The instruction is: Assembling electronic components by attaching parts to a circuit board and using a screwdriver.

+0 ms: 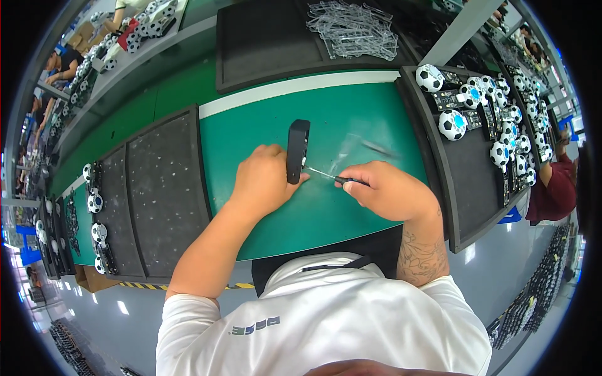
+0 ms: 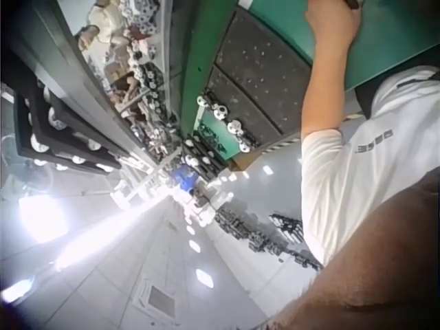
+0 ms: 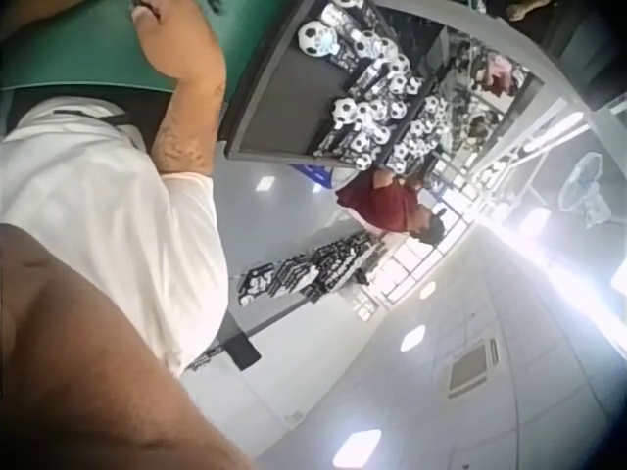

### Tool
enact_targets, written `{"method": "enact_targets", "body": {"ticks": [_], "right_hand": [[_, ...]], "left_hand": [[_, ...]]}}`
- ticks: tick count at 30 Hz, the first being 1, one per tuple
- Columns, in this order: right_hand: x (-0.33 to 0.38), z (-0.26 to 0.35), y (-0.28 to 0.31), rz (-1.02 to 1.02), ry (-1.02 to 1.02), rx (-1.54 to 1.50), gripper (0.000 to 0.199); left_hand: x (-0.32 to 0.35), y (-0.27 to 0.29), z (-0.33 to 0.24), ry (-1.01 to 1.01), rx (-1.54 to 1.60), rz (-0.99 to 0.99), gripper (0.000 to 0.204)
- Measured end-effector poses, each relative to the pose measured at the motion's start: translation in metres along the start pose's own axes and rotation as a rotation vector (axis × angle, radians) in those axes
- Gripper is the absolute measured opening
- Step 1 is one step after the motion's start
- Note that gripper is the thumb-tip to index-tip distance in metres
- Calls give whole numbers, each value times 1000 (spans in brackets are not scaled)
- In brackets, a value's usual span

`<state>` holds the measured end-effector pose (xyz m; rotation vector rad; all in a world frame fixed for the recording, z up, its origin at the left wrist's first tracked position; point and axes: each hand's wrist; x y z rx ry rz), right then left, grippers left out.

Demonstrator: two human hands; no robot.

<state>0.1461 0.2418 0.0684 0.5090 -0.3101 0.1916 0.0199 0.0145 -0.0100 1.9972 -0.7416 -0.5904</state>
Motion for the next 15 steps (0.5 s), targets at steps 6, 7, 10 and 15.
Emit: {"method": "enact_targets", "body": {"ticks": [6, 7, 10, 15], "right_hand": [[-5, -9, 2, -37, -26, 25, 24], [-11, -19, 0, -37, 64, -32, 24], [-30, -44, -3, -63, 241, -80, 24], [-36, -65, -16, -359, 323, 131, 30]], "left_hand": [[-5, 2, 3, 63, 24, -32, 33], [-6, 3, 5, 103, 96, -59, 33], [-8, 10, 6, 198, 292, -117, 38], [-9, 6, 13, 220, 280, -102, 37]]}}
Point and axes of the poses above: each hand's wrist, its own x-axis away from the middle knuckle, its own y-axis out of the back of the hand, z = x × y
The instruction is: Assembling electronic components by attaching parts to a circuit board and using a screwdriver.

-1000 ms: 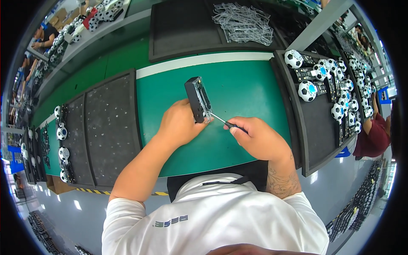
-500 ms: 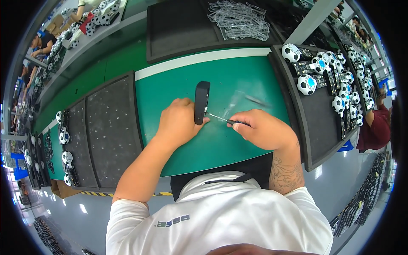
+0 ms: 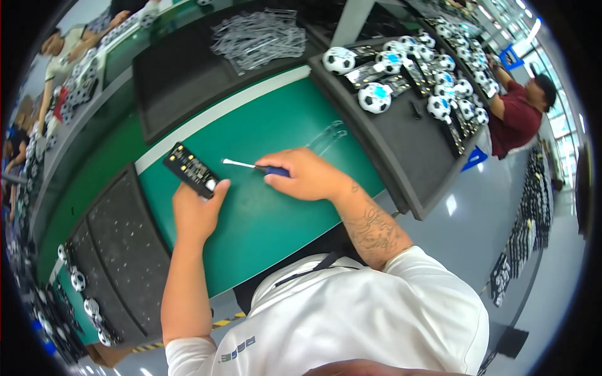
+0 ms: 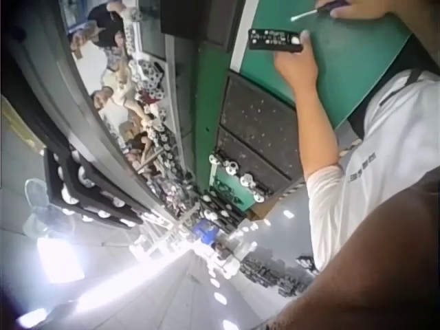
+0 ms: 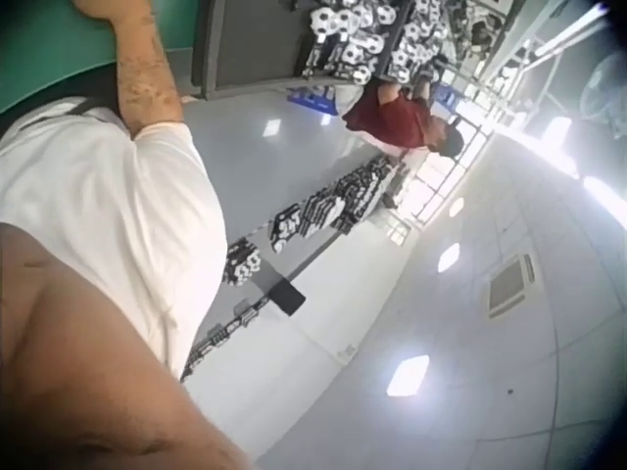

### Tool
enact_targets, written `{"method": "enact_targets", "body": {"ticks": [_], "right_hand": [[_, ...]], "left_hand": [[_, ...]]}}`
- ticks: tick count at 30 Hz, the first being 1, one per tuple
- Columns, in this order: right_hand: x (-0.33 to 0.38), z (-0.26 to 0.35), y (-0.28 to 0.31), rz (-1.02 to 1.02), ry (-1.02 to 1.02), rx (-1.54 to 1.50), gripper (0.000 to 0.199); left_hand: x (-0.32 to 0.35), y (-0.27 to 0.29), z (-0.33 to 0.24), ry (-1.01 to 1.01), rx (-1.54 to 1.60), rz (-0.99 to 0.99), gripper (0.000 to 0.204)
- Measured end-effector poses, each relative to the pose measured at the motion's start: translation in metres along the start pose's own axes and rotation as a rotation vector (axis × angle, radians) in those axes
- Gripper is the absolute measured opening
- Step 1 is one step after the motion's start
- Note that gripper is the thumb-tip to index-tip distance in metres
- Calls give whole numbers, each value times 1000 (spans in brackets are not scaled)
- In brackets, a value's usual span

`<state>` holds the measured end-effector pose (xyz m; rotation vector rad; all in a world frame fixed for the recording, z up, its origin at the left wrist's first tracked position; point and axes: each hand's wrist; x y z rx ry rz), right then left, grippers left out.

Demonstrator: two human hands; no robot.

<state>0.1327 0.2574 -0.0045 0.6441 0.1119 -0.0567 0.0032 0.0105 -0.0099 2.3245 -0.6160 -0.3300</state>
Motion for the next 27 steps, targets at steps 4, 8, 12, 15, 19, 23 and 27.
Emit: {"method": "enact_targets", "body": {"ticks": [4, 8, 12, 15, 19, 23, 27], "right_hand": [[14, 17, -2, -42, -76, 259, 34], [28, 3, -17, -216, -79, 330, 41], [39, 23, -13, -436, 76, 332, 44], [66, 57, 27, -518, 27, 352, 36], [94, 55, 119, -589, -384, 613, 28], [108, -20, 189, -424, -715, 996, 31], [113, -43, 214, -140, -680, 1000, 27]], "left_hand": [[-1, 0, -1, 74, 67, 21, 35], [0, -1, -6, 49, 69, 14, 31], [0, 0, -6, 88, 96, 27, 32], [-1, 0, -8, 99, 115, 32, 33], [5, 4, -3, 108, 102, 15, 33], [1, 1, -8, 51, 118, 22, 33], [3, 3, -9, 53, 119, 21, 32]]}}
Point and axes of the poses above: each hand's wrist, its own x-axis away from the middle knuckle, its own y-axis out of the back of the hand, z = x × y
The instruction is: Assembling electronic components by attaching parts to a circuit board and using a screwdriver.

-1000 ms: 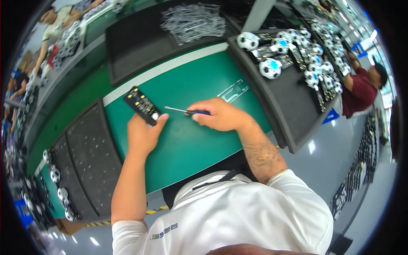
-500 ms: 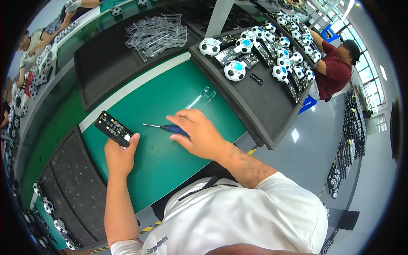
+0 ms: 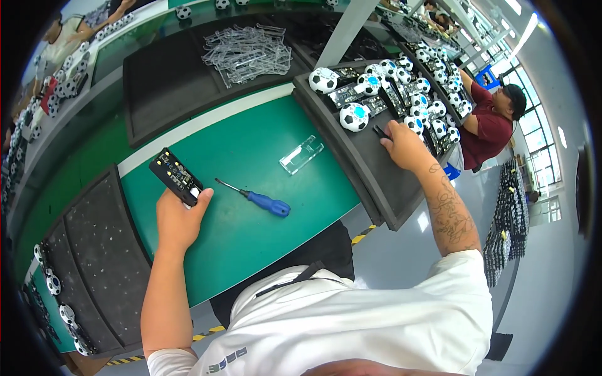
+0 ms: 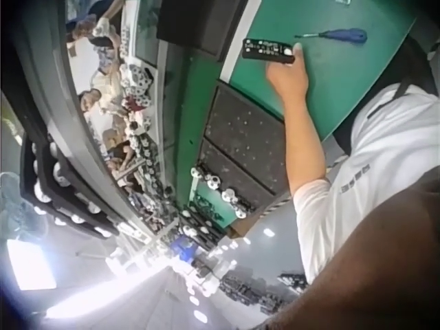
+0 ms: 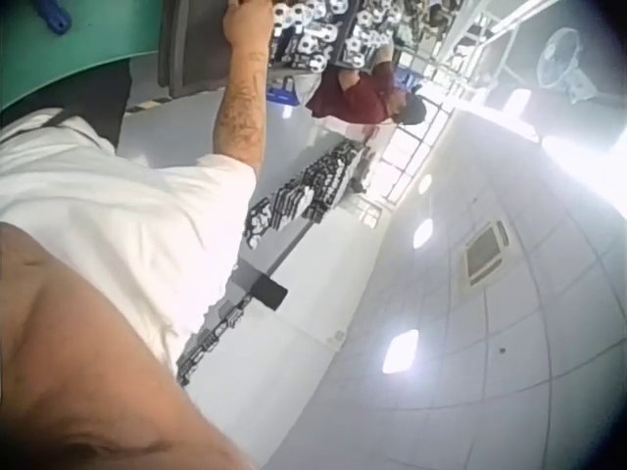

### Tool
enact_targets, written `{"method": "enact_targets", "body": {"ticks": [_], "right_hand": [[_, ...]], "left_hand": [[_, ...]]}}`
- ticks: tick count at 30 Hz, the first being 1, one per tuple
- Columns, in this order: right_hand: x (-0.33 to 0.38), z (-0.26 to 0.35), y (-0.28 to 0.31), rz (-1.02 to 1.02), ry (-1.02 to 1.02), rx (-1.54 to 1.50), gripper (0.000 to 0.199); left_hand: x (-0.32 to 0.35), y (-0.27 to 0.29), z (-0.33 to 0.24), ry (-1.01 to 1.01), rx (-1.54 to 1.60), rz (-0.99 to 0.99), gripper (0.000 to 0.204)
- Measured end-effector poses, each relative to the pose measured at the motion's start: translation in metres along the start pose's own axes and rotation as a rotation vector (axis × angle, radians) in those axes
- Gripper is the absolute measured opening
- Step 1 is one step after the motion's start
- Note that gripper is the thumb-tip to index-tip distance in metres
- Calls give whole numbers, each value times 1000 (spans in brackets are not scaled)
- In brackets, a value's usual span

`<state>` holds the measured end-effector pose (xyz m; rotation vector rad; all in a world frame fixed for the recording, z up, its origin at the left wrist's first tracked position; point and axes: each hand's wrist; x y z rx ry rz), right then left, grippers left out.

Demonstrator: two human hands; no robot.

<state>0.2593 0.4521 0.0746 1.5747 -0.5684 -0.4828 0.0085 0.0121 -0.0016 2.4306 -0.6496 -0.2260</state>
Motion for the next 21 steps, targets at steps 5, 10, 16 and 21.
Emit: {"method": "enact_targets", "body": {"ticks": [5, 10, 16, 21], "right_hand": [[-11, 5, 66, 347, 105, 294, 22], [-85, -27, 103, -509, -110, 146, 40], [-17, 100, 95, -214, 357, -246, 39], [28, 152, 2, -2, 761, 33, 50]], "left_hand": [[0, -1, 3, -12, -16, -15, 31], [4, -2, 0, -44, -40, 12, 31], [4, 2, 0, 33, -68, 50, 31], [-3, -2, -2, -5, -52, 66, 31]]}}
Point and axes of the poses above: each hand's wrist, its own x-axis away from the middle knuckle, its own y-axis out of the back of the hand, z = x × y
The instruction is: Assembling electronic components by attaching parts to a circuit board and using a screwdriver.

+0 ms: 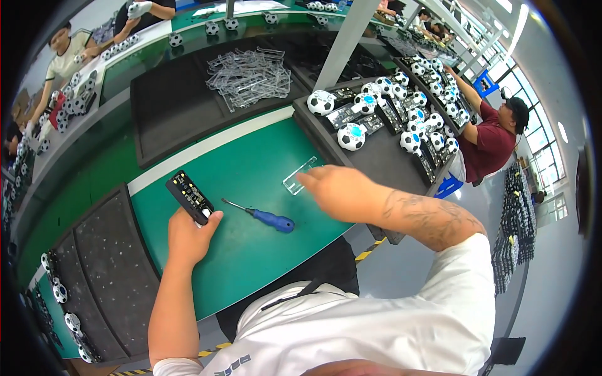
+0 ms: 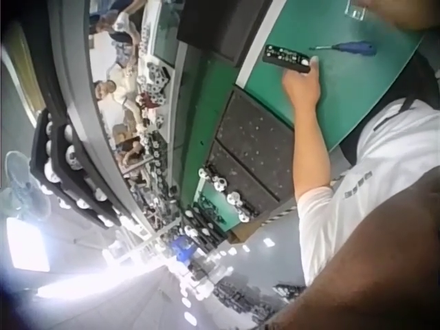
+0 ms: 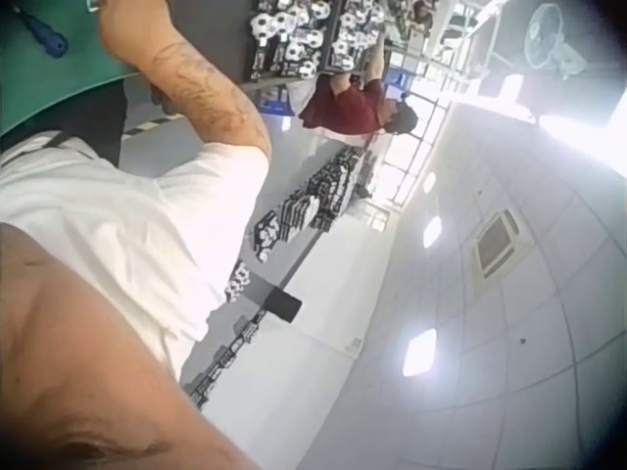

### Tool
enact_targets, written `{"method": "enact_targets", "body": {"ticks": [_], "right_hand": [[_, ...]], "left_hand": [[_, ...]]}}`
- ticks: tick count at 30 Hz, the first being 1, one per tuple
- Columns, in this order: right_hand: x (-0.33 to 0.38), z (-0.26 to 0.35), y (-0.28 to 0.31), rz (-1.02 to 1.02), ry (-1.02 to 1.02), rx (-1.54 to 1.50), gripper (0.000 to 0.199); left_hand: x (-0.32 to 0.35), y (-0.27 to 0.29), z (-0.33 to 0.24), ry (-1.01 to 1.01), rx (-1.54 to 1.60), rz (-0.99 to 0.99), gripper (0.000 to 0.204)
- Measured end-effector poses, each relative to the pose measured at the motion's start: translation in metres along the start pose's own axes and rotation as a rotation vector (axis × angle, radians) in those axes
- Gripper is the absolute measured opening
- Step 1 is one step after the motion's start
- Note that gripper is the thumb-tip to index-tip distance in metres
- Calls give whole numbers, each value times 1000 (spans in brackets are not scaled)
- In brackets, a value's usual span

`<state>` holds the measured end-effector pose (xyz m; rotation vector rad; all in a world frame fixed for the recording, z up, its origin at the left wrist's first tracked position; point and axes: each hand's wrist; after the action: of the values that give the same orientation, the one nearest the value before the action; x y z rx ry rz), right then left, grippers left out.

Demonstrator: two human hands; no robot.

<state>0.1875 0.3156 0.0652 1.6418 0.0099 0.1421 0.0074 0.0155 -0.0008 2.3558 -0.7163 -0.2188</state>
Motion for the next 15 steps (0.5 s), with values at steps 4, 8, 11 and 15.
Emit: {"method": "enact_targets", "body": {"ticks": [4, 8, 11, 15], "right_hand": [[-23, -5, -59, -237, 80, 169, 46], [-33, -7, -58, -169, 124, 244, 38], [-38, -9, -49, -14, 141, 269, 32], [-51, -9, -32, 190, 169, 273, 18]], "left_hand": [[3, 3, 0, 32, -15, 11, 30], [3, 6, 1, 30, -7, 15, 30], [3, 6, 0, 21, 9, 22, 30], [2, 8, -1, 16, -4, 40, 30]]}}
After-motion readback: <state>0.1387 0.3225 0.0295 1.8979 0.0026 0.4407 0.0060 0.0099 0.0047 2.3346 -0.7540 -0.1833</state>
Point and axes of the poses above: each hand's wrist, its own x-axis away from the middle knuckle, its own y-axis out of the back of the hand, z = x × y
